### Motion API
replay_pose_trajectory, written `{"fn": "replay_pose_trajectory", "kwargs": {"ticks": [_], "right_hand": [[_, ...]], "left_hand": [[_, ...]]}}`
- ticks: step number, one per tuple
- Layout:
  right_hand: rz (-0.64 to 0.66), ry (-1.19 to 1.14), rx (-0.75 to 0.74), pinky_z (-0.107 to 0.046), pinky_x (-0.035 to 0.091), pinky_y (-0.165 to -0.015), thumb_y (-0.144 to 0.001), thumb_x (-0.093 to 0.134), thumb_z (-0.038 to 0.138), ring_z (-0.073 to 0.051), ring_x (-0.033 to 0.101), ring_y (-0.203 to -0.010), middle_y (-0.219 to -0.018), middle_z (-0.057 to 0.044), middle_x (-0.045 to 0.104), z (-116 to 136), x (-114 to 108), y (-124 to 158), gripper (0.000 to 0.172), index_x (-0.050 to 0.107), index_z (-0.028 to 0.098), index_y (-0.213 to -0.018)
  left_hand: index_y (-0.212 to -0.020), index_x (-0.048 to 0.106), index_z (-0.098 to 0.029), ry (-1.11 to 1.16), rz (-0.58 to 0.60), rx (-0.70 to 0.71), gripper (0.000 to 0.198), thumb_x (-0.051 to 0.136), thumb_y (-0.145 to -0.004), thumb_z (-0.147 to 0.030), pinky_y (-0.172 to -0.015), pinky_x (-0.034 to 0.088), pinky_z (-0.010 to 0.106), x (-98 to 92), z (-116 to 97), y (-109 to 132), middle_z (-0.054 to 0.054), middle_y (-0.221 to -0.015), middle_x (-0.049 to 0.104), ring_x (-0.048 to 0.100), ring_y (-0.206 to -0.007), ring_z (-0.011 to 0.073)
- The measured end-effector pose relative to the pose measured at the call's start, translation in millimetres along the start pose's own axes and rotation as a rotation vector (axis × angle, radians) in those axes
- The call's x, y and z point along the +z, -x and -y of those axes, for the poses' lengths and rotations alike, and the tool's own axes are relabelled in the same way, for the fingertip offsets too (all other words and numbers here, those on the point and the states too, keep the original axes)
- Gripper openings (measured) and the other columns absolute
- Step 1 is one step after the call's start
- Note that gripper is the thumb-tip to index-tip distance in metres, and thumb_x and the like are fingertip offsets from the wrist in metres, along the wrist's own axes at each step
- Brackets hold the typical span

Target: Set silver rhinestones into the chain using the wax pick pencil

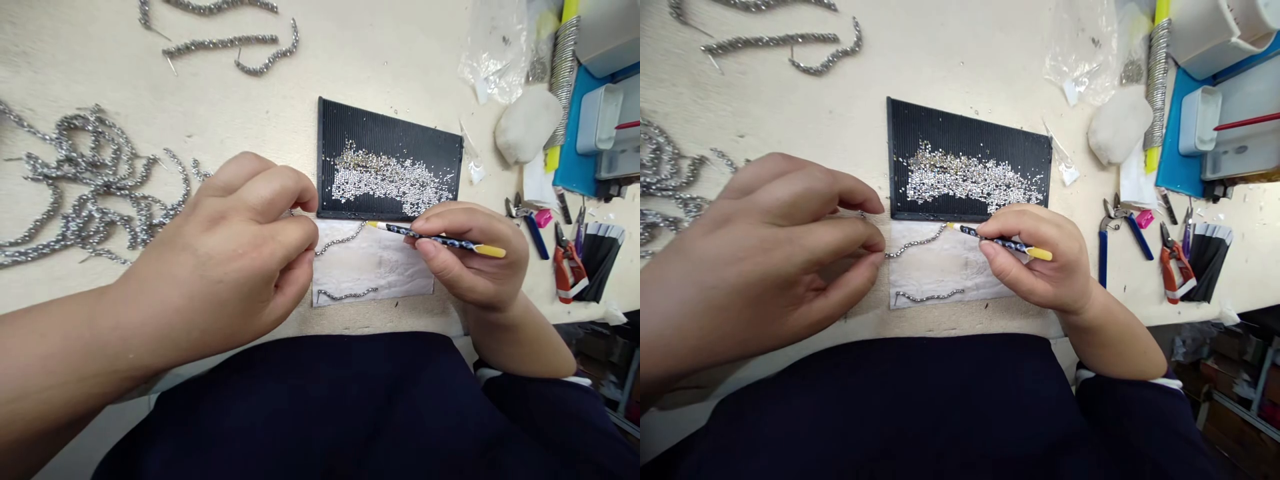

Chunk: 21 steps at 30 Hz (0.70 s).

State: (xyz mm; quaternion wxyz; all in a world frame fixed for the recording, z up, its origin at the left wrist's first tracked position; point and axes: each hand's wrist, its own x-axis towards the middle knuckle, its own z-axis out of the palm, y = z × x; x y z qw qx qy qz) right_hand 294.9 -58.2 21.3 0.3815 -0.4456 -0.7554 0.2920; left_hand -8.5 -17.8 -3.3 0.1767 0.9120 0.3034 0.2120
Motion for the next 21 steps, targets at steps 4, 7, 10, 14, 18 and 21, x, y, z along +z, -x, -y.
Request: {"fn": "replay_pose_trajectory", "kwargs": {"ticks": [4, 7, 10, 14, 18, 21], "right_hand": [[0.008, -0.001, -0.019, -0.03, 0.068, -0.074, -0.094, 0.083, 0.012, -0.018, 0.081, -0.083, -0.094, -0.003, 0.085, 0.3, -0.4, 0.0, 0.022, 0.084, 0.023, -0.112], [0.018, 0.01, -0.018, -0.03, 0.069, -0.074, -0.094, 0.083, 0.013, -0.019, 0.082, -0.084, -0.095, -0.004, 0.086, -0.6, 0.4, -0.7, 0.021, 0.084, 0.024, -0.112], [0.007, 0.011, -0.021, -0.031, 0.069, -0.072, -0.093, 0.083, 0.013, -0.019, 0.081, -0.081, -0.092, -0.003, 0.085, -1.2, 1.6, -2.0, 0.022, 0.084, 0.024, -0.111], [-0.003, 0.005, -0.02, -0.032, 0.069, -0.07, -0.092, 0.084, 0.012, -0.02, 0.081, -0.079, -0.09, -0.004, 0.085, -0.8, 2.5, -3.0, 0.023, 0.085, 0.025, -0.111], [-0.016, 0.01, -0.005, -0.033, 0.069, -0.07, -0.093, 0.084, 0.014, -0.02, 0.081, -0.078, -0.091, -0.003, 0.086, -0.2, 2.5, -2.6, 0.023, 0.085, 0.028, -0.112], [-0.02, 0.011, 0.003, -0.033, 0.069, -0.07, -0.093, 0.084, 0.016, -0.02, 0.082, -0.078, -0.091, -0.003, 0.086, -0.4, 2.3, -2.9, 0.022, 0.085, 0.028, -0.111]], "left_hand": [[-0.088, 0.061, -0.022, -0.009, 0.004, -0.009, 0.024, 0.047, -0.107, -0.025, -0.097, 0.059, 0.047, 0.1, -0.7, -0.2, 0.005, -0.116, 0.061, 0.06, -0.113, 0.0256], [-0.087, 0.062, -0.022, -0.015, 0.012, -0.01, 0.023, 0.049, -0.106, -0.025, -0.098, 0.059, 0.048, -0.2, -1.0, 0.1, 0.006, -0.116, 0.062, 0.06, -0.112, 0.0259], [-0.087, 0.063, -0.021, -0.018, 0.003, -0.007, 0.025, 0.048, -0.107, -0.024, -0.097, 0.058, 0.046, -1.4, -0.5, 0.9, 0.006, -0.116, 0.062, 0.058, -0.111, 0.0246], [-0.087, 0.063, -0.021, -0.015, 0.014, 0.004, 0.024, 0.05, -0.106, -0.026, -0.097, 0.058, 0.045, -2.3, 0.3, 1.0, 0.006, -0.116, 0.062, 0.059, -0.111, 0.0246], [-0.086, 0.065, -0.022, 0.018, 0.014, -0.027, 0.023, 0.052, -0.104, -0.025, -0.1, 0.058, 0.046, -2.5, -0.9, 0.4, 0.005, -0.116, 0.063, 0.059, -0.113, 0.0245], [-0.087, 0.065, -0.021, 0.029, 0.016, -0.025, 0.021, 0.052, -0.104, -0.023, -0.101, 0.058, 0.047, -2.8, -1.8, 0.4, 0.005, -0.117, 0.063, 0.058, -0.113, 0.0245]]}}
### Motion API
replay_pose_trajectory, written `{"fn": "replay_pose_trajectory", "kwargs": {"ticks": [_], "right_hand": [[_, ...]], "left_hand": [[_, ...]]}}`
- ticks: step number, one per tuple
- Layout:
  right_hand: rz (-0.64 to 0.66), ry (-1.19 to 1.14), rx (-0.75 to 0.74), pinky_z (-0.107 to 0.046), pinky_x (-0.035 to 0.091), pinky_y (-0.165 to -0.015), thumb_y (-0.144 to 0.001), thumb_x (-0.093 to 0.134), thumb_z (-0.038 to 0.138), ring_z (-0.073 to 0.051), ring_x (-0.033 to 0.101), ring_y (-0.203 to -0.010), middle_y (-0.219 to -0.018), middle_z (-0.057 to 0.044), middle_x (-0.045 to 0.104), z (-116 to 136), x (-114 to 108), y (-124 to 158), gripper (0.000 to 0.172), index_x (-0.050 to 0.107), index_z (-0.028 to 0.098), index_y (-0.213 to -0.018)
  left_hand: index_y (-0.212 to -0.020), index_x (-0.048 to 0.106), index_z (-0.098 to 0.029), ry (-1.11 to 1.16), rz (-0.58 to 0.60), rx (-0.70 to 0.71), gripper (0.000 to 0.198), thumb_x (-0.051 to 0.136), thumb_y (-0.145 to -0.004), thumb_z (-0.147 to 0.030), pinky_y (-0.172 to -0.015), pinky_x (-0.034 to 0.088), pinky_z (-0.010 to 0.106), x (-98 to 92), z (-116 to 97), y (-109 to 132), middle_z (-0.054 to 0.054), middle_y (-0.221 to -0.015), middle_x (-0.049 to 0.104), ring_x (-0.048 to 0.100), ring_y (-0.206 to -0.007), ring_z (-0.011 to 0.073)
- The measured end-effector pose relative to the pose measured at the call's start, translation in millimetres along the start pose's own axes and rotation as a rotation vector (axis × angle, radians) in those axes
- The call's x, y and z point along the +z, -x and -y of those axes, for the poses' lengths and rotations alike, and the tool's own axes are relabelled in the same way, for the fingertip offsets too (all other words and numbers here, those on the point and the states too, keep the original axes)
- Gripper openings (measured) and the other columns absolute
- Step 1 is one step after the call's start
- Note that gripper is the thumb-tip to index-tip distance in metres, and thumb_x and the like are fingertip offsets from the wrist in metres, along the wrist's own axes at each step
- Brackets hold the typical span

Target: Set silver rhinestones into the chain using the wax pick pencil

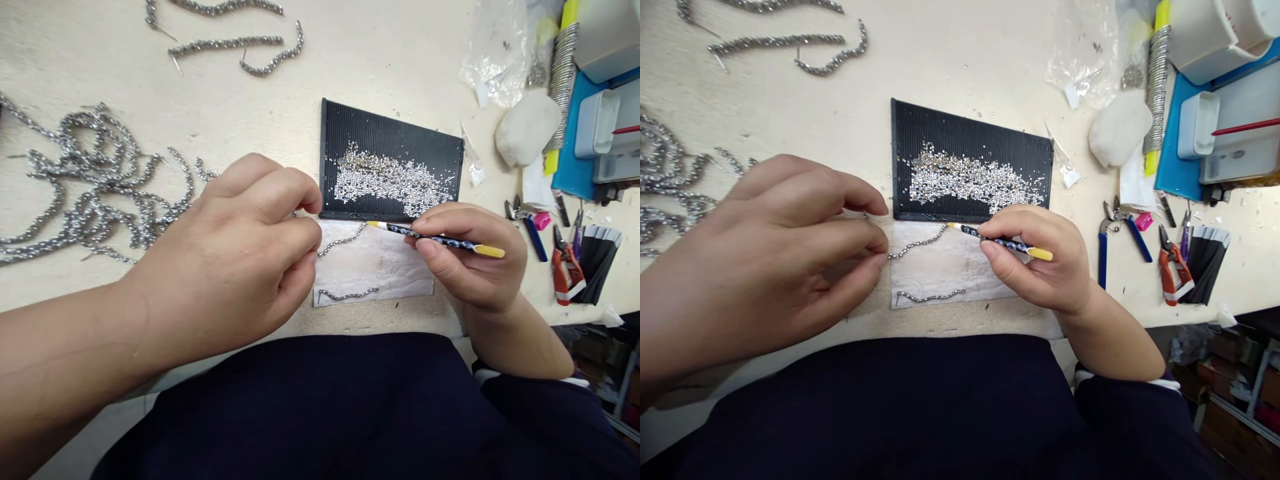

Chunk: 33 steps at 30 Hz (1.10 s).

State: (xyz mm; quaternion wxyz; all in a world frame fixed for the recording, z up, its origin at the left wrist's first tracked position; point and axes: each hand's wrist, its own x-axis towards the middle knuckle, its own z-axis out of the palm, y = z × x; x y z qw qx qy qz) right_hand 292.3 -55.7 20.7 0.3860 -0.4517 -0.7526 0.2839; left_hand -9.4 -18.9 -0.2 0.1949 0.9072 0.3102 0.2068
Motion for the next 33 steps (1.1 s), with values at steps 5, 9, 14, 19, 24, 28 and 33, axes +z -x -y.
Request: {"fn": "replay_pose_trajectory", "kwargs": {"ticks": [5, 9, 14, 19, 24, 28, 33], "right_hand": [[0.003, 0.004, 0.001, -0.033, 0.069, -0.071, -0.093, 0.084, 0.015, -0.02, 0.082, -0.079, -0.091, -0.003, 0.086, -0.4, 0.1, -0.7, 0.02, 0.086, 0.027, -0.11], [0.011, 0.013, 0.002, -0.034, 0.069, -0.071, -0.094, 0.084, 0.018, -0.02, 0.082, -0.08, -0.091, -0.002, 0.086, -0.5, 0.0, 0.7, 0.02, 0.086, 0.028, -0.111], [-0.019, 0.013, -0.028, -0.033, 0.069, -0.071, -0.093, 0.085, 0.016, -0.02, 0.082, -0.079, -0.091, -0.003, 0.086, -2.0, -0.4, 1.3, 0.021, 0.086, 0.027, -0.111], [0.022, 0.003, -0.035, -0.034, 0.071, -0.073, -0.093, 0.083, 0.014, -0.021, 0.082, -0.082, -0.092, -0.004, 0.086, -1.3, 0.7, -0.5, 0.024, 0.084, 0.027, -0.113], [0.02, 0.023, -0.006, -0.035, 0.071, -0.073, -0.094, 0.082, 0.016, -0.021, 0.082, -0.081, -0.092, -0.003, 0.086, 0.5, 0.9, -0.3, 0.021, 0.084, 0.029, -0.111], [0.019, 0.009, -0.001, -0.033, 0.069, -0.071, -0.093, 0.083, 0.015, -0.02, 0.081, -0.079, -0.09, -0.003, 0.085, 0.8, -1.3, 0.6, 0.019, 0.084, 0.026, -0.109], [-0.002, 0.019, -0.018, -0.033, 0.068, -0.069, -0.094, 0.082, 0.016, -0.02, 0.081, -0.078, -0.091, -0.003, 0.085, -1.1, -2.4, 1.8, 0.018, 0.084, 0.026, -0.109]], "left_hand": [[-0.089, 0.064, -0.021, -0.036, -0.004, 0.031, 0.022, 0.05, -0.106, -0.023, -0.099, 0.06, 0.046, -0.2, 0.3, 0.6, 0.006, -0.117, 0.062, 0.059, -0.113, 0.0244], [-0.088, 0.065, -0.02, -0.037, -0.017, 0.05, 0.023, 0.051, -0.106, -0.023, -0.098, 0.061, 0.046, 0.1, -0.1, 0.4, 0.006, -0.117, 0.062, 0.058, -0.112, 0.0244], [-0.088, 0.065, -0.02, -0.024, -0.019, 0.049, 0.022, 0.052, -0.105, -0.023, -0.098, 0.06, 0.046, 1.7, 0.0, -0.8, 0.006, -0.118, 0.064, 0.06, -0.112, 0.0251], [-0.087, 0.064, -0.021, -0.06, -0.023, 0.065, 0.026, 0.05, -0.108, -0.025, -0.101, 0.061, 0.045, 1.1, 0.5, -1.0, 0.006, -0.118, 0.062, 0.059, -0.114, 0.0245], [-0.087, 0.065, -0.02, -0.06, -0.035, 0.089, 0.024, 0.053, -0.108, -0.023, -0.098, 0.061, 0.046, -1.6, 0.1, -1.4, 0.008, -0.117, 0.063, 0.059, -0.111, 0.0265], [-0.087, 0.064, -0.021, -0.05, -0.013, 0.094, 0.024, 0.053, -0.108, -0.024, -0.099, 0.059, 0.043, -0.8, 0.1, -1.5, 0.007, -0.118, 0.063, 0.059, -0.111, 0.0259], [-0.087, 0.062, -0.023, -0.046, -0.015, 0.098, 0.023, 0.053, -0.108, -0.025, -0.101, 0.058, 0.043, 0.5, -0.1, -1.8, 0.007, -0.118, 0.064, 0.061, -0.112, 0.0258]]}}
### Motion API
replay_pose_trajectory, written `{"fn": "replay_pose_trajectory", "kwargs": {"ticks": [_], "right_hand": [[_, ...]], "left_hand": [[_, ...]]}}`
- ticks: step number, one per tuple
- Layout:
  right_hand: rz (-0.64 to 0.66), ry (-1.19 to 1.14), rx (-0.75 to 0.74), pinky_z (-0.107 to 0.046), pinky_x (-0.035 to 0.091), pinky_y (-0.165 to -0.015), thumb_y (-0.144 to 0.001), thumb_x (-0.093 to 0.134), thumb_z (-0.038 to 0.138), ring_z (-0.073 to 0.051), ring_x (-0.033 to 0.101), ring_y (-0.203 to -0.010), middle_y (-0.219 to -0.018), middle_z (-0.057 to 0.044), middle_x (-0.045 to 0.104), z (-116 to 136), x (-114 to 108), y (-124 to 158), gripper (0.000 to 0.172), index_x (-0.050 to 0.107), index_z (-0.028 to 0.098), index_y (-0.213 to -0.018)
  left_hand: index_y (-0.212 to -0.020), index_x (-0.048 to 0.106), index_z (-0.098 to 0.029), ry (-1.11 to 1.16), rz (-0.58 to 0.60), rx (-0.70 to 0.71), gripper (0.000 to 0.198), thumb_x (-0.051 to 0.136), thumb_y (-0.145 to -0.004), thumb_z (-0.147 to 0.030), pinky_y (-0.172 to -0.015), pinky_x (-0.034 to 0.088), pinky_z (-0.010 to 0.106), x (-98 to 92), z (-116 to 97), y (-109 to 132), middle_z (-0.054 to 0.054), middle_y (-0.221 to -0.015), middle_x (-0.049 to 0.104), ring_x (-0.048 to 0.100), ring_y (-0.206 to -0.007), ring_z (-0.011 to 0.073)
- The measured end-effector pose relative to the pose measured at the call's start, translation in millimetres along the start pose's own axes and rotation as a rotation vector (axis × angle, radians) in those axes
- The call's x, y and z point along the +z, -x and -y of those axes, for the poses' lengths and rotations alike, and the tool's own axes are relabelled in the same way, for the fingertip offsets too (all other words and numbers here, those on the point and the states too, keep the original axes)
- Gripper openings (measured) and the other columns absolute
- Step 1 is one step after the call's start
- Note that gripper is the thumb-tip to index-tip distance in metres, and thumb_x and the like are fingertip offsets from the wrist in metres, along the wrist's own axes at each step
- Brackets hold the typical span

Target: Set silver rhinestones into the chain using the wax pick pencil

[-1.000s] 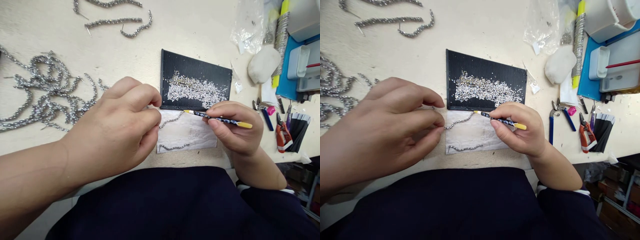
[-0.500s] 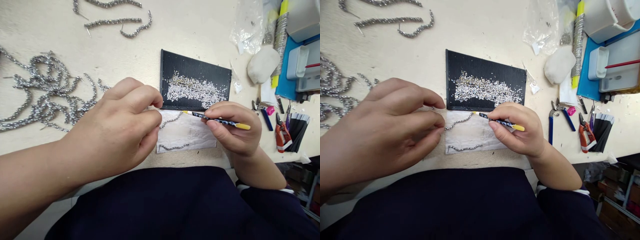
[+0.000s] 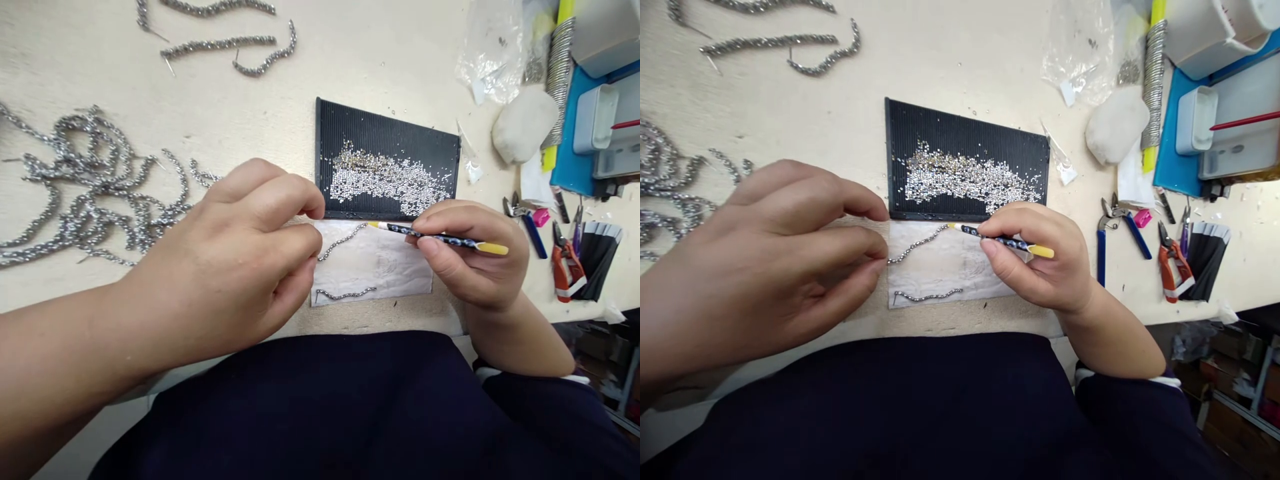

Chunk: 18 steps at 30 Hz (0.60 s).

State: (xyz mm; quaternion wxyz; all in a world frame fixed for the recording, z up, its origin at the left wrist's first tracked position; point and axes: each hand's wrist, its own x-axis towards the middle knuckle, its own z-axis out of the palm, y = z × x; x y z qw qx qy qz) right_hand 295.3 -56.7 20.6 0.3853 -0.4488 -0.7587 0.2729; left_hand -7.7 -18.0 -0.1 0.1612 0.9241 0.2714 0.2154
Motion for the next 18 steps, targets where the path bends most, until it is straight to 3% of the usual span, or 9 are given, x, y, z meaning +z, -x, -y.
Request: {"fn": "replay_pose_trajectory", "kwargs": {"ticks": [18], "right_hand": [[0.056, 0.014, 0.007, -0.035, 0.07, -0.076, -0.096, 0.079, 0.016, -0.02, 0.081, -0.083, -0.094, -0.003, 0.086, 1.7, 4.3, -4.8, 0.018, 0.083, 0.028, -0.109]], "left_hand": [[-0.088, 0.063, -0.025, 0.059, 0.01, 0.001, 0.017, 0.056, -0.103, -0.023, -0.096, 0.064, 0.048, -0.7, 1.2, -1.3, 0.006, -0.12, 0.07, 0.067, -0.114, 0.0292]]}}
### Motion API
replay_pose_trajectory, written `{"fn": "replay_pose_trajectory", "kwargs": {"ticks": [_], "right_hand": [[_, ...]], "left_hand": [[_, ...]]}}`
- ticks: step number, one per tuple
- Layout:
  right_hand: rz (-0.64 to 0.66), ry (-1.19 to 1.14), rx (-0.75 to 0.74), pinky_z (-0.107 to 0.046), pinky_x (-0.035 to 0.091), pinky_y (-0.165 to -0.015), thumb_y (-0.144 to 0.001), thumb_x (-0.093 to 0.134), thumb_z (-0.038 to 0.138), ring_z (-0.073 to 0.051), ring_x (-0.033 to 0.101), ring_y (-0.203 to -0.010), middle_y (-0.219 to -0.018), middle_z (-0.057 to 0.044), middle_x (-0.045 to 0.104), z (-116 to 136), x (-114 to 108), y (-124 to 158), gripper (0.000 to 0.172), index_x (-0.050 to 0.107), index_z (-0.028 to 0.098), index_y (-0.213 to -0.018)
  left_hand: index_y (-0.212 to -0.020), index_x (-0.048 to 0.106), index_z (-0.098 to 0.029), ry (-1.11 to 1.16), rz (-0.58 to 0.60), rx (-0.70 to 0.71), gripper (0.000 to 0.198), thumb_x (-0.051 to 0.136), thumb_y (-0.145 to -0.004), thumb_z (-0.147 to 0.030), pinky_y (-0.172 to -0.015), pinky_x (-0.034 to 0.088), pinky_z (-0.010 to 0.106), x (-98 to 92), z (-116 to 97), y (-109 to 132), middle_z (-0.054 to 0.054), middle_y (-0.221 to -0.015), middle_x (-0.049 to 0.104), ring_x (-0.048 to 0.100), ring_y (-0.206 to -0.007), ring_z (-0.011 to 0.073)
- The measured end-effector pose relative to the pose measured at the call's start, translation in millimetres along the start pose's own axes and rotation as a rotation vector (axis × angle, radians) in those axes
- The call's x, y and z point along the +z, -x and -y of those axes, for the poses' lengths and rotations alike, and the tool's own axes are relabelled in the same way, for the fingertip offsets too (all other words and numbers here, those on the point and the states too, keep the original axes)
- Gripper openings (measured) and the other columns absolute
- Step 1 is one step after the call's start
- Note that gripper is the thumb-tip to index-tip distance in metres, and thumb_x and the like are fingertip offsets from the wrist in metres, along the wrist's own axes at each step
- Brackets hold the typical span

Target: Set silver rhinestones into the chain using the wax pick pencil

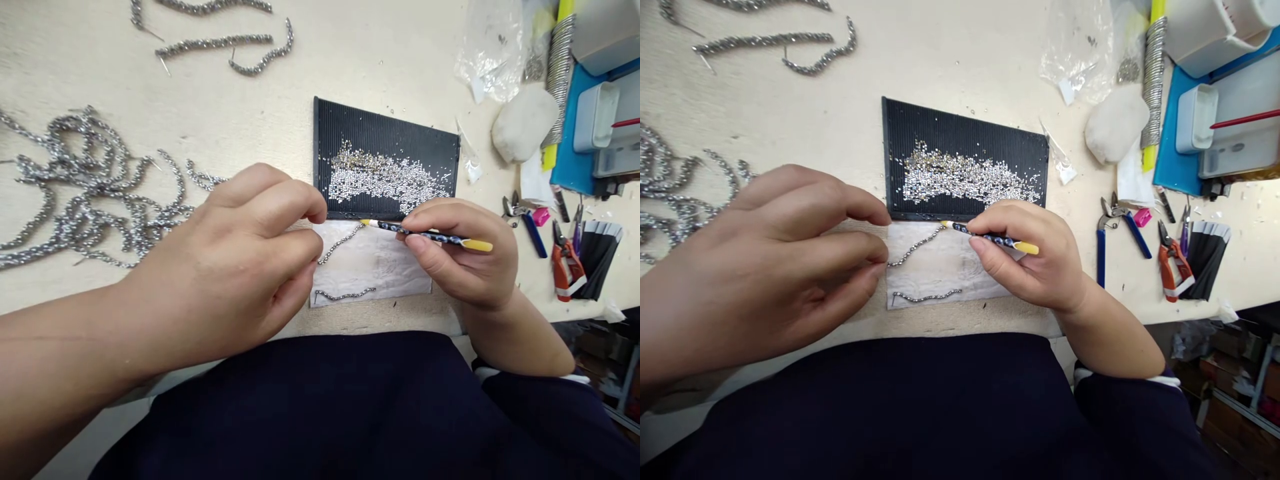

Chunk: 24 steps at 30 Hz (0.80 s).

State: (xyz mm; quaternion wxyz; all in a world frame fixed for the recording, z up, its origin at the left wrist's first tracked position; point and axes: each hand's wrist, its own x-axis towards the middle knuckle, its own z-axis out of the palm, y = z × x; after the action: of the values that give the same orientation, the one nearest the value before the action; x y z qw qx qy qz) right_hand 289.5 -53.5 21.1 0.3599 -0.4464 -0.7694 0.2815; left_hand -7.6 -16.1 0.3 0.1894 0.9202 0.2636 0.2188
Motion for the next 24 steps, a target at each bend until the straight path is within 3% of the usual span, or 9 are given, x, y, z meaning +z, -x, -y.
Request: {"fn": "replay_pose_trajectory", "kwargs": {"ticks": [12, 24], "right_hand": [[-0.018, -0.044, 0.045, -0.032, 0.066, -0.072, -0.096, 0.081, 0.015, -0.018, 0.079, -0.08, -0.09, -0.002, 0.083, 4.3, -4.0, 3.3, 0.013, 0.082, 0.024, -0.104], [-0.012, -0.046, 0.01, -0.033, 0.069, -0.075, -0.096, 0.082, 0.014, -0.019, 0.081, -0.085, -0.094, -0.004, 0.084, 2.5, -4.0, 4.4, 0.019, 0.084, 0.024, -0.112]], "left_hand": [[-0.087, 0.063, -0.022, -0.007, -0.016, 0.036, 0.022, 0.053, -0.107, -0.025, -0.094, 0.065, 0.047, 2.3, -0.5, 0.4, 0.007, -0.117, 0.067, 0.067, -0.112, 0.0275], [-0.088, 0.064, -0.023, -0.015, -0.013, 0.031, 0.022, 0.053, -0.107, -0.026, -0.094, 0.066, 0.048, 1.5, 0.7, -0.4, 0.006, -0.118, 0.067, 0.067, -0.113, 0.0275]]}}
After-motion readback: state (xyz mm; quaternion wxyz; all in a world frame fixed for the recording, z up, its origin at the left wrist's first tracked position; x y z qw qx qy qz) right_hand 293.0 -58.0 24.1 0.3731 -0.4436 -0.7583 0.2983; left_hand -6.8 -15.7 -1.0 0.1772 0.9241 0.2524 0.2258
